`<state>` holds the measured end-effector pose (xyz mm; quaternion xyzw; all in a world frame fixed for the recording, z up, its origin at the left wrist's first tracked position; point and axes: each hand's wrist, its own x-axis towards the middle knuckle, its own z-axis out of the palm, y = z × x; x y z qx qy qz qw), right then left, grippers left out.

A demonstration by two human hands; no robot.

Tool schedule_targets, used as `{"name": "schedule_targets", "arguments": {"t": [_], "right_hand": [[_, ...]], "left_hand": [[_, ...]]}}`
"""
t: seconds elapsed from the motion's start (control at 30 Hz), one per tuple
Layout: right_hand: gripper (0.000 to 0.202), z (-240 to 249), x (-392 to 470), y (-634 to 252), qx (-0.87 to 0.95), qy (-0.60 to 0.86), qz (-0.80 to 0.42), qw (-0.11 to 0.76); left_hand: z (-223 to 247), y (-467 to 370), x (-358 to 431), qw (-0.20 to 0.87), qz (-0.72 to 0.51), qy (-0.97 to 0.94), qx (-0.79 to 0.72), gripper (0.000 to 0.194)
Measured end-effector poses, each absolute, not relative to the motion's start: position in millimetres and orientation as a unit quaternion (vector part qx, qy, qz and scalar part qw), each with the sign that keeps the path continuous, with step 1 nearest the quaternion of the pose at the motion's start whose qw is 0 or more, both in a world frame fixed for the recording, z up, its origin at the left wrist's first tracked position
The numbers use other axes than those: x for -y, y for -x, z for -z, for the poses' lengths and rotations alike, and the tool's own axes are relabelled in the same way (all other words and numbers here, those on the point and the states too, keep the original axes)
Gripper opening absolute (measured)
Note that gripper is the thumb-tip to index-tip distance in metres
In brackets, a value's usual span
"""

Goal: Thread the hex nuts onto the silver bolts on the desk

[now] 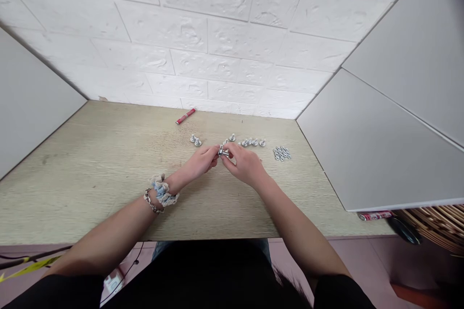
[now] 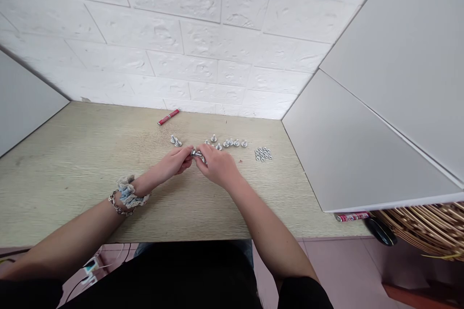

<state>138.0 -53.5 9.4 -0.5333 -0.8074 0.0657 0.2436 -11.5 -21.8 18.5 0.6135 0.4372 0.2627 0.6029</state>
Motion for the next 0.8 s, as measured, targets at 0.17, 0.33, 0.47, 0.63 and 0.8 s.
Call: {"name": "schedule_targets", "arguments": {"t": [0.17, 0.33, 0.47, 0.63, 0.8], "right_hand": [[0.020, -9.0, 54.1, -136.7, 0.811, 0.524, -0.079, 0.250], [0.019, -9.0, 54.2, -136.4, 0.811, 0.524, -0.074, 0.249], [0.018, -9.9, 54.5, -136.7, 0.809, 0.529, -0.069, 0.247], [0.017, -10.5, 55.2, -136.6, 0.813, 0.523, -0.063, 0.250], [0.018, -7.7, 54.9, -136.0, 0.815, 0.514, -0.057, 0.260]], "left_hand": [[-18.4, 12.4, 22.5, 0.597, -0.261, -0.625, -0.429, 0.036], [-14.7, 12.5, 21.6, 0.582, -0.261, -0.636, -0.434, 0.037], [-12.9, 11.9, 21.6, 0.574, -0.256, -0.645, -0.436, 0.038], [-12.2, 12.0, 22.2, 0.558, -0.261, -0.653, -0.440, 0.039], [-12.3, 11.3, 24.0, 0.537, -0.270, -0.665, -0.443, 0.039]]}}
